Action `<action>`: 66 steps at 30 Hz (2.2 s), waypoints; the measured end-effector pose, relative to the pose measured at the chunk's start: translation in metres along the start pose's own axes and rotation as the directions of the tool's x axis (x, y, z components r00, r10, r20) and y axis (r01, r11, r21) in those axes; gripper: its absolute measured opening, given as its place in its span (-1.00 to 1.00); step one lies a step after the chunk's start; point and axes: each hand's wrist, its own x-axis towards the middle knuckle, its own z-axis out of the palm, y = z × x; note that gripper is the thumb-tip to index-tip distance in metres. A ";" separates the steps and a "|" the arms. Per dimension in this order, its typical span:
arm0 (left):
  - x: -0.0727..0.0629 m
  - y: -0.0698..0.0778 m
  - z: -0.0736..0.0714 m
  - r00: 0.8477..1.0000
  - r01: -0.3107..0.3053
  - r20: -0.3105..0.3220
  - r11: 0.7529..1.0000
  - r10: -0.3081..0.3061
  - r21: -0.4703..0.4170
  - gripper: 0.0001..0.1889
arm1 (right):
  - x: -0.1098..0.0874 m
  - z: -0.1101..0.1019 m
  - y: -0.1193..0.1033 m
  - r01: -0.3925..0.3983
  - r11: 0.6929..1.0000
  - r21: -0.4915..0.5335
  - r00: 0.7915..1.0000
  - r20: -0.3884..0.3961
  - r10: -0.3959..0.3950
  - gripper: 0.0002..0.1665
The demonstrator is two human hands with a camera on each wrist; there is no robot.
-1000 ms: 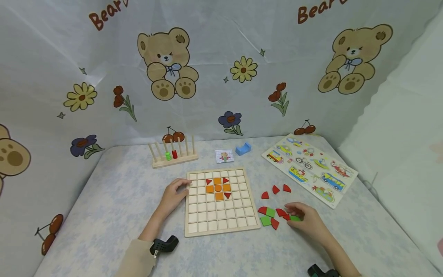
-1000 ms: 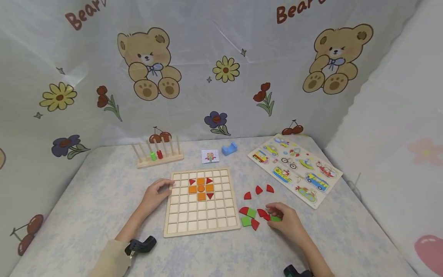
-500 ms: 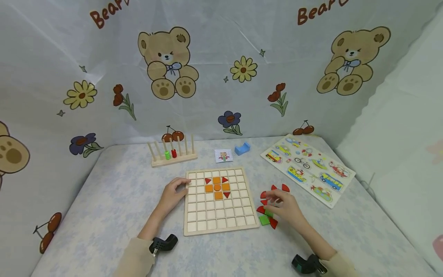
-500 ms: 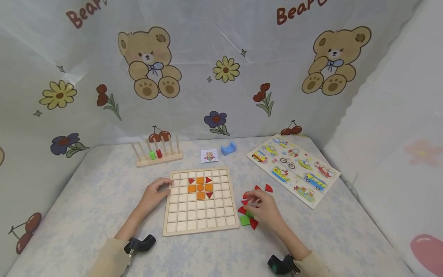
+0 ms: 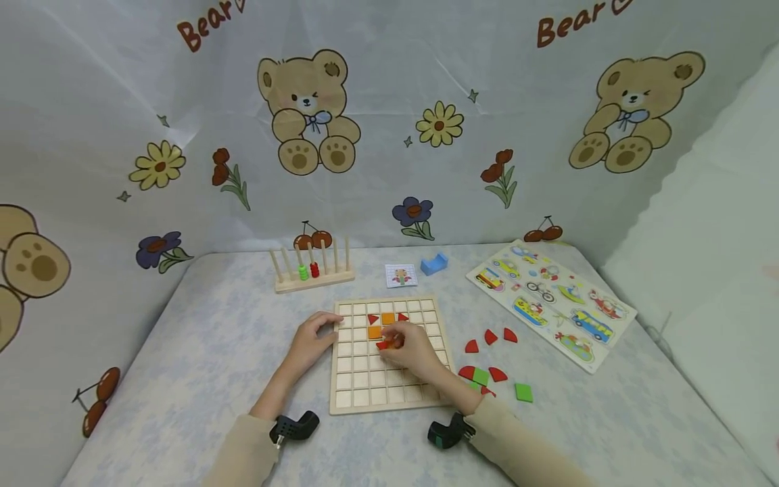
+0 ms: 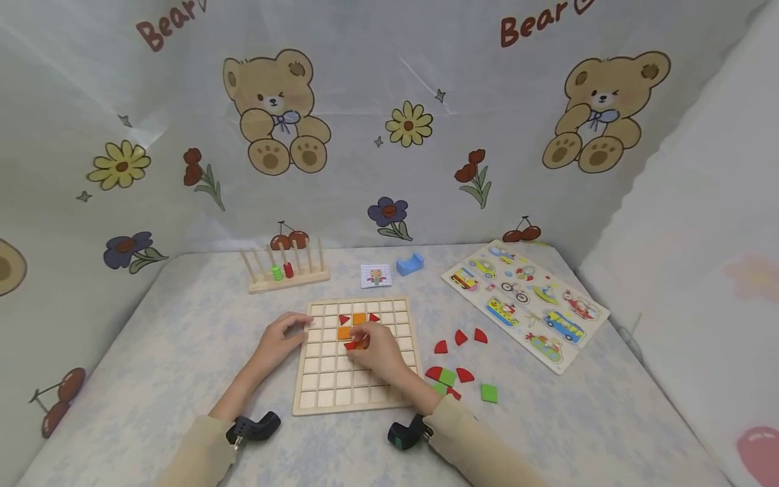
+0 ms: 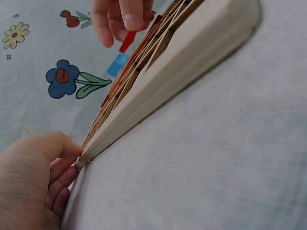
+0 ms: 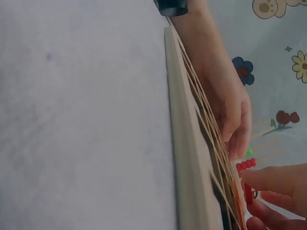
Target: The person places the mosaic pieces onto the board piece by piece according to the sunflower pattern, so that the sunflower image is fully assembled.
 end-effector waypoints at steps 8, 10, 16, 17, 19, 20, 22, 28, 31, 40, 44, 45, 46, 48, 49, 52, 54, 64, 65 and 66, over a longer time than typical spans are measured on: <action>0.002 -0.002 0.004 1.000 0.002 -0.009 1.000 -0.002 -0.014 -0.69 | 0.006 0.010 0.004 0.020 0.995 -0.095 1.000 -0.007 -0.021 -0.72; 0.003 -0.002 0.005 1.000 0.015 -0.005 1.000 -0.015 -0.004 -0.69 | 0.006 0.010 0.004 0.021 0.993 -0.118 1.000 -0.006 -0.022 -0.72; 0.003 0.001 0.007 1.000 0.026 -0.009 1.000 -0.026 0.001 -0.68 | 0.003 0.006 0.003 0.030 0.993 -0.114 1.000 0.006 -0.029 -0.72; 0.004 0.001 0.008 1.000 0.024 -0.010 1.000 -0.024 0.002 -0.68 | 0.002 0.004 0.003 0.035 0.993 -0.112 0.999 0.006 -0.034 -0.73; 0.004 0.001 0.008 1.000 0.021 -0.008 1.000 -0.021 0.005 -0.67 | -0.003 -0.003 0.002 0.045 0.993 -0.107 0.999 0.005 -0.045 -0.74; 0.004 0.001 0.008 1.000 0.022 -0.007 1.000 -0.022 0.007 -0.68 | -0.007 -0.007 0.002 0.049 0.993 -0.107 0.999 0.005 -0.049 -0.75; 0.004 0.001 0.008 1.000 0.019 -0.007 1.000 -0.019 0.006 -0.68 | -0.016 -0.019 0.003 0.047 0.993 -0.105 0.999 0.007 -0.047 -0.78; 0.005 0.004 0.006 1.000 0.023 -0.002 1.000 -0.023 0.019 -0.68 | -0.063 -0.072 0.018 0.088 0.990 -0.110 0.996 -0.023 -0.091 -0.79; 0.004 0.006 0.004 1.000 0.031 0.000 0.999 -0.031 0.020 -0.68 | -0.090 -0.103 0.029 0.037 0.983 -0.179 0.996 -0.072 -0.050 -0.74; 0.002 0.002 0.002 1.000 0.016 -0.005 0.999 -0.016 0.035 -0.67 | -0.151 -0.160 0.056 -0.331 0.891 -0.310 0.944 -0.094 0.317 -0.43; 0.000 0.003 0.000 1.000 0.007 0.000 1.000 -0.007 0.030 -0.67 | -0.154 -0.159 0.062 -0.357 0.889 -0.286 0.934 -0.103 0.342 -0.43; 0.000 0.003 0.000 1.000 0.005 0.000 1.000 -0.005 0.027 -0.68 | -0.152 -0.158 0.062 -0.351 0.893 -0.281 0.936 -0.112 0.333 -0.44; 0.000 0.004 0.000 1.000 0.005 0.000 1.000 -0.005 0.024 -0.68 | -0.150 -0.157 0.061 -0.342 0.898 -0.276 0.940 -0.123 0.320 -0.44; 0.000 0.004 0.001 1.000 0.005 -0.002 1.000 -0.005 0.020 -0.68 | -0.143 -0.153 0.057 -0.296 0.918 -0.264 0.953 -0.144 0.266 -0.46; 0.000 0.004 0.001 1.000 0.007 -0.003 1.000 -0.006 0.021 -0.68 | -0.137 -0.150 0.054 -0.276 0.927 -0.253 0.958 -0.146 0.246 -0.47; 0.001 0.004 0.001 1.000 0.009 -0.003 1.000 -0.009 0.024 -0.68 | -0.118 -0.134 0.045 -0.177 0.962 -0.209 0.980 -0.128 0.153 -0.50; 0.001 0.005 0.002 1.000 0.017 -0.002 1.000 -0.017 0.025 -0.69 | -0.102 -0.118 0.039 -0.105 0.978 -0.181 0.992 -0.085 0.091 -0.52; 0.000 0.003 0.000 1.000 0.011 -0.009 1.000 -0.011 0.028 -0.68 | -0.034 -0.034 0.003 -0.018 0.999 -0.032 0.993 0.116 0.022 -0.58; 0.000 0.003 0.000 1.000 0.012 -0.010 1.000 -0.012 0.022 -0.68 | -0.029 -0.028 0.002 -0.021 0.999 -0.033 0.993 0.119 0.025 -0.58; 0.000 0.004 0.001 1.000 0.009 -0.010 1.000 -0.009 0.026 -0.68 | -0.026 -0.024 0.001 -0.021 0.999 -0.037 0.993 0.117 0.025 -0.59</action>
